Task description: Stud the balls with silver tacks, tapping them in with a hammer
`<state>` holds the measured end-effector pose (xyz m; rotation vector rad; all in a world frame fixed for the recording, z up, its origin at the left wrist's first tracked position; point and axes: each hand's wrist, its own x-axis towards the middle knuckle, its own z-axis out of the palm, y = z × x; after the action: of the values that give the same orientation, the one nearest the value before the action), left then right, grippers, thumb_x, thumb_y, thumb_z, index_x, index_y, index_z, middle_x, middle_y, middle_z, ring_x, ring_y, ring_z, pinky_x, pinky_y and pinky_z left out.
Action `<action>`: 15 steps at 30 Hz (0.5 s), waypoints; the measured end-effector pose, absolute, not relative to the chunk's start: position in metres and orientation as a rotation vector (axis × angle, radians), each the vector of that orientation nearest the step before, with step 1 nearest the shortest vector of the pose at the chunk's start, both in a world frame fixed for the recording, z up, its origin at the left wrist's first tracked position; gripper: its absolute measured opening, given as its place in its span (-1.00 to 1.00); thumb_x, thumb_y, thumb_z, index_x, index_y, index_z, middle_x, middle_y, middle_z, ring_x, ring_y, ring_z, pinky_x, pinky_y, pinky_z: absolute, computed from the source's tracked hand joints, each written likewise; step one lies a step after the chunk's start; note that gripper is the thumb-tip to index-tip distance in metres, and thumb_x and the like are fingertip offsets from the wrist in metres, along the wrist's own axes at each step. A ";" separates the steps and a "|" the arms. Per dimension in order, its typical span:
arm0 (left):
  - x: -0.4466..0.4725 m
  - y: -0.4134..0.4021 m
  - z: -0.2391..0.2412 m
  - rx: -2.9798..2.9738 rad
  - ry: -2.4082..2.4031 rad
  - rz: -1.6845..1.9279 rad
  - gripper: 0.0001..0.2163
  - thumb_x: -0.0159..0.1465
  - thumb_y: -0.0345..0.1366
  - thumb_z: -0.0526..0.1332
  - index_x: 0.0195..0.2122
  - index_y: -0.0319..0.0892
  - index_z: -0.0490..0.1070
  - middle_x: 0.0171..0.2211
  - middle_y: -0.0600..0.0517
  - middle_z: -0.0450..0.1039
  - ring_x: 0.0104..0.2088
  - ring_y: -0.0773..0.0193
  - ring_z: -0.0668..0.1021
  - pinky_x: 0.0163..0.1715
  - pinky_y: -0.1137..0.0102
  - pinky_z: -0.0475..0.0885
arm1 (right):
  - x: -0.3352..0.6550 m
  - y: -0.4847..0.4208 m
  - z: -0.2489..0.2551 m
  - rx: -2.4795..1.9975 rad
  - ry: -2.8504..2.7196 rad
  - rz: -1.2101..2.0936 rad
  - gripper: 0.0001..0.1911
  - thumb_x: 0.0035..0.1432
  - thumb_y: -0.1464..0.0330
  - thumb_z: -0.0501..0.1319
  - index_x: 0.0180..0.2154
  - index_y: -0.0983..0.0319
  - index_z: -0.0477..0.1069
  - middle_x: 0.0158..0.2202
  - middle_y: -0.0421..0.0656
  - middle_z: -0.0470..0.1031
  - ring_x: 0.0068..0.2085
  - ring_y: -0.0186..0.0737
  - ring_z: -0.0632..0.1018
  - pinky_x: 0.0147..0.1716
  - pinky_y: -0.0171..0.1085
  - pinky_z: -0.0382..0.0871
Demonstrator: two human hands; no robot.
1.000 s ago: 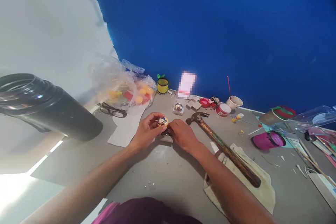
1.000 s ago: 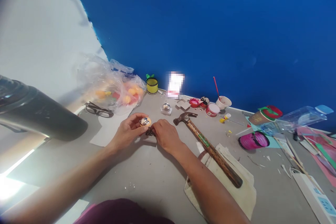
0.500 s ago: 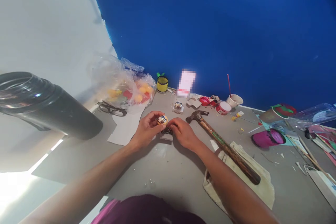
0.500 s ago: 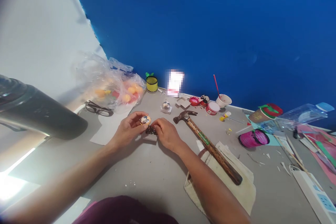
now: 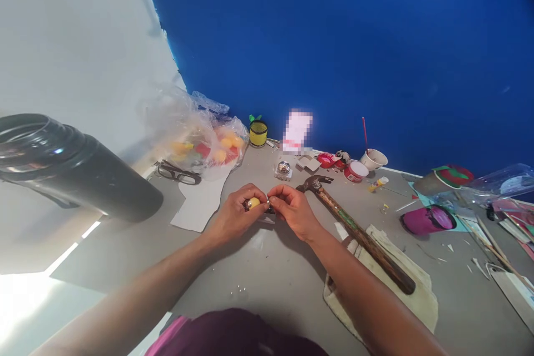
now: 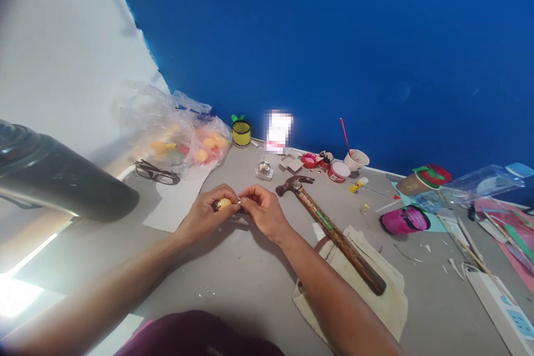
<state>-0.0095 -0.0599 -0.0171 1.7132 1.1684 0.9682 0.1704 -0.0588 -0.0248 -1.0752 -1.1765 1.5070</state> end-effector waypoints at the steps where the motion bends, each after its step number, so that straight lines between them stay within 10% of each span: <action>1: -0.009 -0.060 -0.017 1.733 1.176 0.966 -0.88 0.28 -0.28 0.24 -0.40 -0.14 0.50 -0.33 0.07 0.46 -0.32 0.28 0.48 -0.29 0.39 0.33 | 0.170 -0.060 -0.024 -1.080 -1.206 1.484 -0.71 0.00 0.14 0.43 -0.34 0.21 0.52 -0.54 -0.29 0.39 -0.51 -0.37 0.31 -0.55 -0.36 0.16; 10: -0.010 -0.060 -0.014 1.681 1.158 0.962 -0.91 0.24 -0.27 0.24 -0.36 -0.14 0.49 -0.31 0.05 0.43 -0.33 0.27 0.46 -0.37 0.41 0.33 | 0.172 -0.061 -0.018 -1.107 -1.264 1.442 -0.71 -0.06 0.18 0.47 -0.37 0.21 0.52 -0.51 -0.27 0.46 -0.49 -0.36 0.37 -0.52 -0.35 0.22; 15: -0.008 -0.061 -0.013 1.488 1.051 0.909 -0.67 0.15 -0.35 0.26 -0.03 -0.13 0.43 -0.30 0.08 0.44 -0.37 0.30 0.46 -0.38 0.41 0.38 | 0.179 -0.058 -0.018 -1.014 -1.012 1.576 -0.61 -0.15 0.14 0.54 -0.34 0.22 0.54 -0.56 -0.30 0.40 -0.54 -0.40 0.31 -0.59 -0.38 0.13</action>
<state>-0.0081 -0.0609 -0.0130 1.4884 1.0508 0.9087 0.1791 -0.0579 -0.0176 -1.0144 -1.0120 1.5763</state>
